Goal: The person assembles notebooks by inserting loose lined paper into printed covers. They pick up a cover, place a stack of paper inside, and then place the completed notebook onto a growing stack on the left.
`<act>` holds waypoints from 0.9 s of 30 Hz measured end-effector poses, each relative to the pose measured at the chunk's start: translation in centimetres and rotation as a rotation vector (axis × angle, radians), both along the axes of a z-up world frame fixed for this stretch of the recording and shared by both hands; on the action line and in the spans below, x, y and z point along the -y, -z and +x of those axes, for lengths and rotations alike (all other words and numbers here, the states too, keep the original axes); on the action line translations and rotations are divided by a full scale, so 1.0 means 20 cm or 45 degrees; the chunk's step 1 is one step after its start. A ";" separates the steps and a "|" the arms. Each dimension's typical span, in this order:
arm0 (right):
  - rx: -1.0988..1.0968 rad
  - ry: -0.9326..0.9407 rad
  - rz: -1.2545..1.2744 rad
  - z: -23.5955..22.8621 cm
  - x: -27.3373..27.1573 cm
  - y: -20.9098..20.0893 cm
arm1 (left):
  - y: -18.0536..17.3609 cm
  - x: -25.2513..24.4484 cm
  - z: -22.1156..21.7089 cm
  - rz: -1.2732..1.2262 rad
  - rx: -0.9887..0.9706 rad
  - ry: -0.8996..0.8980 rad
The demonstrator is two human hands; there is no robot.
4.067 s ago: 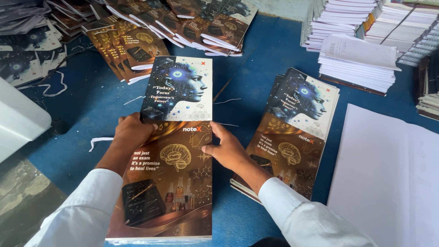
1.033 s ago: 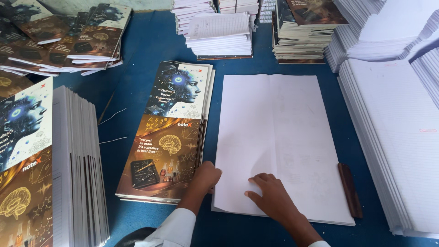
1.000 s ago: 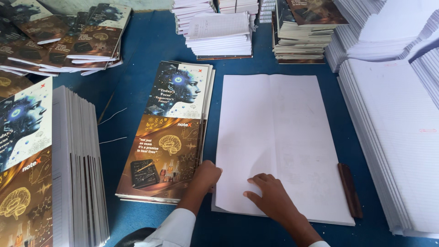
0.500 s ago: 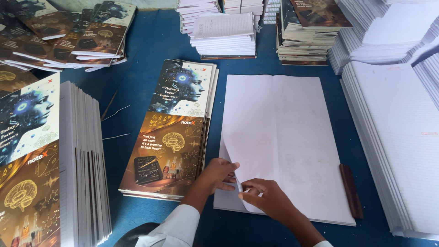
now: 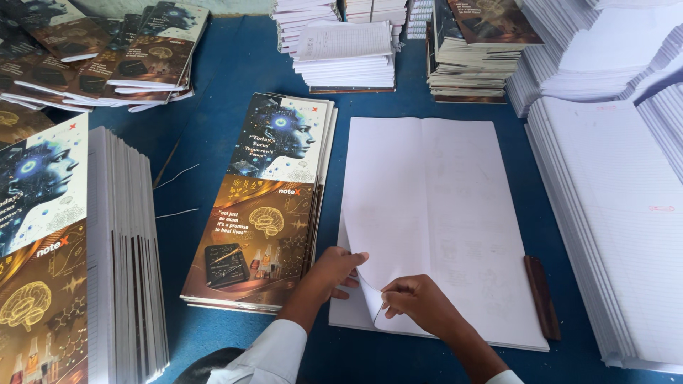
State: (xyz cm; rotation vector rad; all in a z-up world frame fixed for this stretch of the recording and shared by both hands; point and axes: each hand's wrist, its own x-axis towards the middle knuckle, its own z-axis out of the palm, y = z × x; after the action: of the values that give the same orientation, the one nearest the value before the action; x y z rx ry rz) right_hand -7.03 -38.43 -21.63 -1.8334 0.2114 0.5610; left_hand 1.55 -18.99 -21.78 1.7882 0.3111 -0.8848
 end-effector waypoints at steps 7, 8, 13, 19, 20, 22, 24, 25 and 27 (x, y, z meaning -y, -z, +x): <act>-0.067 0.063 -0.007 0.02 0.01 -0.01 | -0.02 0.00 -0.01 0.107 0.041 0.010; -0.074 0.072 -0.001 0.02 0.01 -0.02 | -0.03 0.00 -0.01 0.133 0.051 0.013; -0.077 0.137 0.041 0.04 0.02 -0.03 | 0.03 -0.02 0.03 0.442 0.330 0.069; -0.009 0.139 0.117 0.02 0.03 -0.01 | -0.03 0.00 0.02 0.555 0.490 0.045; 0.022 0.120 0.127 0.02 0.03 -0.01 | -0.06 0.01 0.01 0.516 0.438 0.039; 0.044 0.071 0.101 0.02 0.03 -0.02 | -0.12 0.03 -0.02 0.418 0.329 0.034; 0.026 0.012 0.030 0.02 0.03 -0.03 | -0.14 0.05 -0.03 0.318 0.277 0.031; 0.031 -0.011 0.032 0.02 0.03 -0.04 | -0.14 0.04 -0.03 0.267 0.279 0.030; 0.043 -0.056 0.037 0.01 0.02 -0.06 | -0.11 0.03 -0.02 0.203 0.299 0.011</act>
State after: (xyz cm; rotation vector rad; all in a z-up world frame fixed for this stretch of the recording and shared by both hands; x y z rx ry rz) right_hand -6.76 -38.83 -20.43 -1.8213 0.1393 0.5604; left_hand 1.08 -19.58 -19.64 2.0206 0.2274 -0.6620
